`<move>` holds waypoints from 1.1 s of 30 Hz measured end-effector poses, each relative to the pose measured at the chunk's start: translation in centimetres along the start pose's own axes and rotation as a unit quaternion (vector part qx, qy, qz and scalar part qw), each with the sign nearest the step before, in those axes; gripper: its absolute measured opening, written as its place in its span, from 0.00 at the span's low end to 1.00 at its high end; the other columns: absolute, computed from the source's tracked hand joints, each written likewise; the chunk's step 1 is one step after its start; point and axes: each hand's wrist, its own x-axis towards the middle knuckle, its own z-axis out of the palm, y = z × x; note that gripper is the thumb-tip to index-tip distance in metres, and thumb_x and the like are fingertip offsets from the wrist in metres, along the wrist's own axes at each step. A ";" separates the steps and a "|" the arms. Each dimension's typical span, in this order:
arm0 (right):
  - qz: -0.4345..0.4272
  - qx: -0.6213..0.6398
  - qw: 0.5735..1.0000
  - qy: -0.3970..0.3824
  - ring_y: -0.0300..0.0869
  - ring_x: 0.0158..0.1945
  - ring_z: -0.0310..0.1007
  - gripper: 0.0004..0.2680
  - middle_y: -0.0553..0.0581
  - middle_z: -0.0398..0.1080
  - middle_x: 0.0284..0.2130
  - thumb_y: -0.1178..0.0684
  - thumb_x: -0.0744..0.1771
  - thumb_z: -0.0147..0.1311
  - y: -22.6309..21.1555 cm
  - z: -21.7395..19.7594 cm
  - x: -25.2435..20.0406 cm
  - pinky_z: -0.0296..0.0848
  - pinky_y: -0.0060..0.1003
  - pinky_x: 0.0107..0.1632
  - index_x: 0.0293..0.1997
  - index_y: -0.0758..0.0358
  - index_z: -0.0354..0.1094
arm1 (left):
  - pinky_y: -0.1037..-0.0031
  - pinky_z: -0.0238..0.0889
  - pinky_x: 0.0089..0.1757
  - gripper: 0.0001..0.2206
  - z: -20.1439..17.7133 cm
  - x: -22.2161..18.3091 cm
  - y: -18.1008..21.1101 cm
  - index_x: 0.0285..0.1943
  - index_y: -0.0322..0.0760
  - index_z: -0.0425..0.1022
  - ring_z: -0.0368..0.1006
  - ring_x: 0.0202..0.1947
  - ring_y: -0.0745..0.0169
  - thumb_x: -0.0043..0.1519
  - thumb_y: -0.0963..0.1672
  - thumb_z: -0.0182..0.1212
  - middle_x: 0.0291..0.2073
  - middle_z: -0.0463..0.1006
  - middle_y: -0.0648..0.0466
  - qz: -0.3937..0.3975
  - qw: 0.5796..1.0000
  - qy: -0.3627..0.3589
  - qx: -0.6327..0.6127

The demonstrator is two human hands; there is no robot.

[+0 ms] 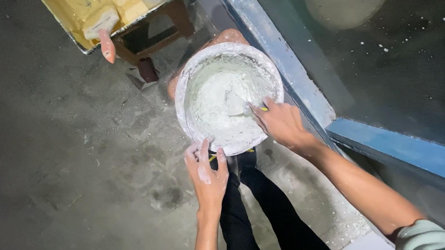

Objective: The person mixes putty inside a bucket using a putty knife, then scoops the putty and applies it along a wall edge using the putty knife and fingers.

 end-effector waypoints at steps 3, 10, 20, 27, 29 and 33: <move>0.007 0.008 1.000 0.003 0.56 0.26 0.75 0.14 0.61 0.69 0.38 0.44 0.68 0.51 0.1 -0.1 -0.3 0.72 0.50 0.25 0.59 0.47 0.73 | 0.57 0.64 0.51 0.18 -0.1 0.0 0.0 0.59 0.26 0.74 0.69 0.51 0.38 0.62 0.42 0.64 0.50 0.70 0.38 -0.001 1.000 0.005 -0.006; 0.004 0.015 1.000 0.020 0.54 0.30 0.76 0.12 0.58 0.70 0.39 0.43 0.68 0.53 -0.1 -1.0 -1.0 0.72 0.50 0.27 0.56 0.43 0.74 | 0.59 0.66 0.49 0.18 -0.5 0.3 0.5 0.58 0.25 0.75 0.70 0.50 0.39 0.61 0.42 0.65 0.50 0.69 0.37 -0.028 1.000 -0.007 -0.006; 0.009 0.045 0.998 0.037 0.52 0.28 0.74 0.13 0.56 0.70 0.36 0.44 0.67 0.55 -0.2 -3.3 -2.0 0.72 0.47 0.28 0.57 0.42 0.75 | 0.59 0.66 0.50 0.18 -0.6 0.1 0.4 0.59 0.26 0.74 0.71 0.50 0.39 0.62 0.42 0.63 0.51 0.69 0.36 -0.033 0.999 -0.005 -0.012; -0.004 0.126 0.988 0.092 0.52 0.28 0.73 0.14 0.55 0.70 0.38 0.46 0.66 0.58 0.8 -4.9 -3.5 0.71 0.47 0.30 0.59 0.45 0.74 | 0.59 0.66 0.50 0.16 -1.2 0.6 0.0 0.59 0.26 0.74 0.72 0.49 0.40 0.65 0.42 0.59 0.49 0.71 0.38 -0.027 0.999 -0.024 -0.039; 0.004 0.128 0.987 0.093 0.52 0.29 0.73 0.14 0.55 0.70 0.37 0.46 0.66 0.58 0.8 -4.7 -3.4 0.71 0.48 0.31 0.59 0.44 0.75 | 0.59 0.66 0.50 0.16 -1.5 0.7 0.1 0.59 0.26 0.73 0.72 0.49 0.40 0.65 0.42 0.59 0.49 0.70 0.37 -0.021 0.999 -0.022 -0.036; 0.044 0.133 0.985 0.102 0.53 0.30 0.73 0.13 0.55 0.70 0.35 0.44 0.67 0.59 0.9 -3.7 -4.1 0.71 0.48 0.33 0.58 0.44 0.75 | 0.58 0.65 0.51 0.17 -1.9 0.3 0.1 0.60 0.25 0.72 0.71 0.49 0.38 0.65 0.42 0.59 0.49 0.70 0.36 0.011 1.000 -0.013 -0.024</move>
